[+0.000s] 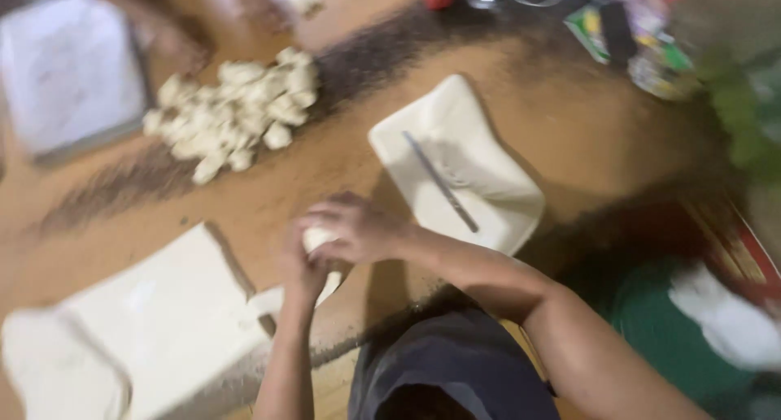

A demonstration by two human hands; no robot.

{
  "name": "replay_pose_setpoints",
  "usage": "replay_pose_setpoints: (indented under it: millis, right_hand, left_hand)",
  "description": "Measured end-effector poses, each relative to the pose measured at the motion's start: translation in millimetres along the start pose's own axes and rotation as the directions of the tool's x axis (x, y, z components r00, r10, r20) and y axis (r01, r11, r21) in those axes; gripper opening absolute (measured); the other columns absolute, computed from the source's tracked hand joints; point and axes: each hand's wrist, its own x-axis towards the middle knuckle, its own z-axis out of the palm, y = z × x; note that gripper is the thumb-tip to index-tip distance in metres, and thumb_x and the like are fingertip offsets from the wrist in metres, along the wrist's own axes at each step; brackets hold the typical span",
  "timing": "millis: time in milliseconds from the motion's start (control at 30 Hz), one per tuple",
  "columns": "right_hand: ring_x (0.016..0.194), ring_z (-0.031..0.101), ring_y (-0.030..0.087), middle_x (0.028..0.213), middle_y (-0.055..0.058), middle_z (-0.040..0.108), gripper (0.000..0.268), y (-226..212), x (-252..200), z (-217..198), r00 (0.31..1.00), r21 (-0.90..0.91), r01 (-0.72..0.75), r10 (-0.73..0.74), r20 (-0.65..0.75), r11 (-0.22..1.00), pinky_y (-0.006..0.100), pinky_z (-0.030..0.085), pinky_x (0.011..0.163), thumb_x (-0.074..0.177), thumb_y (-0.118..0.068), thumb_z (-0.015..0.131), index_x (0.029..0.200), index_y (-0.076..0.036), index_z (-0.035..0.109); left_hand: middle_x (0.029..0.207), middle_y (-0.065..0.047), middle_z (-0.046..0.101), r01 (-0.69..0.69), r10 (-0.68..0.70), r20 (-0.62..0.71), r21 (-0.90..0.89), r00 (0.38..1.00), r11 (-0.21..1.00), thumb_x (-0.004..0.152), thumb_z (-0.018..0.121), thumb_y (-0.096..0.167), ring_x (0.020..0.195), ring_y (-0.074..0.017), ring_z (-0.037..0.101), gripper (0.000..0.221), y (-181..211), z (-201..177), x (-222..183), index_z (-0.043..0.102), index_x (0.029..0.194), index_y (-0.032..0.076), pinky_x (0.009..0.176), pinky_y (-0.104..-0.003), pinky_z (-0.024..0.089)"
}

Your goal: Flattening a large piece of dough, cutting it into strips with a knife, and portioning it into small pieces by hand.

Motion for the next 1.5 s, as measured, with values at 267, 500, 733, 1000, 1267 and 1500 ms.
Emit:
replay_pose_setpoints:
  millis: [267,500,733,1000,1267,1500]
  right_hand:
    - [0.075,0.065,0.024,0.084,-0.001,0.058,0.027,42,-99,75,0.913,0.014,-0.408,0.408,-0.023,0.913,0.036,0.052,0.065,0.082,-0.044,0.078,0.091,-0.024,0.062]
    - [0.119,0.064,0.029,0.131,0.006,0.061,0.087,54,-131,84,0.495,-0.524,-0.651,0.830,0.256,0.550,0.046,0.057,0.096,0.068,-0.054,0.080,0.145,-0.029,0.050]
    - [0.077,0.073,0.032,0.086,0.011,0.074,0.007,-6,-63,73,0.981,0.137,-0.186,0.177,0.080,0.973,0.043,0.060,0.069,0.078,-0.010,0.078,0.083,-0.009,0.072]
    - [0.058,0.065,0.034,0.061,0.012,0.060,0.041,45,-120,84,0.859,-0.156,-0.497,0.509,0.046,0.853,0.041,0.046,0.048,0.092,-0.044,0.072,0.070,-0.012,0.057]
    - [0.106,0.066,0.043,0.116,0.019,0.066,0.049,-2,-89,62,0.792,0.040,-0.539,0.490,0.363,0.841,0.051,0.054,0.088,0.076,-0.027,0.084,0.116,-0.008,0.064]
    - [0.090,0.071,0.031,0.099,0.008,0.071,0.044,11,-94,89,0.938,0.121,-0.347,0.342,0.057,0.930,0.041,0.059,0.079,0.082,-0.044,0.080,0.120,-0.023,0.072]
  left_hand:
    - [0.077,-0.015,0.065,0.191,-0.194,0.121,0.041,0.973,0.981,0.078,0.069,0.016,0.073,-0.0385,0.066,0.013,-37,50,-64,0.065,0.085,0.006,0.070,-0.048,0.049]
    - [0.111,-0.018,0.075,0.488,-0.407,0.301,-0.276,0.862,0.828,0.083,0.087,0.034,0.109,-0.0352,0.071,0.049,28,5,-60,0.069,0.119,0.006,0.095,-0.050,0.055]
    - [0.160,-0.035,0.022,-0.067,0.075,0.068,-0.116,0.995,0.991,0.066,0.058,0.013,0.146,-0.0537,0.029,0.104,-37,12,-41,0.025,0.164,0.001,0.123,-0.057,0.022]
    - [0.052,-0.007,0.064,0.302,-0.409,0.313,0.338,0.857,0.891,0.091,0.061,0.036,0.055,-0.0312,0.068,0.037,4,36,-72,0.066,0.061,0.015,0.057,-0.039,0.052]
    - [0.152,-0.040,0.027,0.223,-0.236,0.250,0.082,0.939,0.971,0.060,0.079,-0.009,0.136,-0.0640,0.032,0.110,38,-7,-49,0.025,0.155,-0.002,0.115,-0.067,0.034]
    - [0.081,-0.023,0.074,0.380,-0.388,-0.049,-0.118,0.920,0.917,0.070,0.088,0.017,0.086,-0.0425,0.074,0.031,-41,53,-77,0.073,0.090,-0.002,0.077,-0.047,0.057]
